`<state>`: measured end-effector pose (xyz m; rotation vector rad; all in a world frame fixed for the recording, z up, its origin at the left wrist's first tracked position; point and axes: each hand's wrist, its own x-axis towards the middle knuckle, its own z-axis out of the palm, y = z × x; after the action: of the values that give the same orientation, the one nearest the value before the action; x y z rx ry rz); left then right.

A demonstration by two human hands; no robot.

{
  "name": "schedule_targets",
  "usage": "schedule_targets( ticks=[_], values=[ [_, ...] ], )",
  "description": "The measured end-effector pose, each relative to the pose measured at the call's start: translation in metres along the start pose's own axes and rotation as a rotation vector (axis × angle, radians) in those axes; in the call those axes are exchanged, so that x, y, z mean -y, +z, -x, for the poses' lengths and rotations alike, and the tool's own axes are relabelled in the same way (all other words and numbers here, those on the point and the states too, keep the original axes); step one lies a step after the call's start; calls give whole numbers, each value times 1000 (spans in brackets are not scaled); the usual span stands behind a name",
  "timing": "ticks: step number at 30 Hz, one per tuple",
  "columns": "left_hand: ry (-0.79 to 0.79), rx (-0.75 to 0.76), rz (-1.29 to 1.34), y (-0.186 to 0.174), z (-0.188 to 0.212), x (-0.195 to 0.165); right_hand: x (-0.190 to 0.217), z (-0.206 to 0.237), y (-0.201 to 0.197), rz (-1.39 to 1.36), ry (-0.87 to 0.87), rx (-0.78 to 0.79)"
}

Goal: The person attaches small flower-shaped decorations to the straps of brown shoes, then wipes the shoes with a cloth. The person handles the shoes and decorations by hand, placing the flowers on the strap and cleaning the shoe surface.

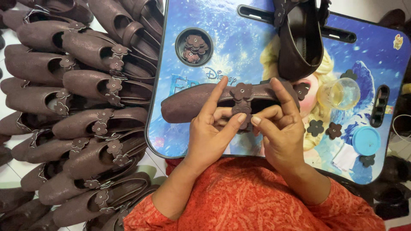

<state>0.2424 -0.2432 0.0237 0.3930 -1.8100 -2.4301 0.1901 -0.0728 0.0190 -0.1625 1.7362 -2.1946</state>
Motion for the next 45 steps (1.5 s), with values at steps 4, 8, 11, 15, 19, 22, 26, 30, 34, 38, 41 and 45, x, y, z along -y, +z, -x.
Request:
schedule_targets(
  ticks=[4, 8, 11, 15, 19, 22, 26, 30, 34, 38, 41, 45],
  values=[
    [-16, 1, 66, 2, -1, 0, 2, 2, 1, 96, -48, -3],
    [-19, -2, 103, 4, -3, 0, 3, 5, 1, 234, -103, -8],
    [-23, 5, 129, 5, -5, 1, 2, 8, 0, 273, -142, -2],
    [-38, 18, 163, 5, -8, 4, -2, 8, -3, 249, -148, -3],
    [-28, 39, 160, 5, -11, 5, -4, 5, -8, 257, -177, 42],
    [-28, 38, 133, 5, -13, 4, -7, 3, -13, 286, -183, 53],
    [-16, 32, 31, 3, -16, 4, -13, 2, -17, 287, -195, 68],
    [-23, 37, -3, 2, -21, 5, -12, -1, -16, 354, -193, 54],
    [-46, 78, 101, -1, -35, 6, 2, -6, -17, 350, -182, 113],
    [-61, 90, 104, -2, -45, 4, 10, -6, -17, 626, -303, 235],
    [-76, 79, 145, 2, -43, 2, 4, -1, -12, 817, -303, 195],
    [-57, 69, 135, 3, -41, -3, -6, 2, -3, 657, -252, 152]
  ],
)
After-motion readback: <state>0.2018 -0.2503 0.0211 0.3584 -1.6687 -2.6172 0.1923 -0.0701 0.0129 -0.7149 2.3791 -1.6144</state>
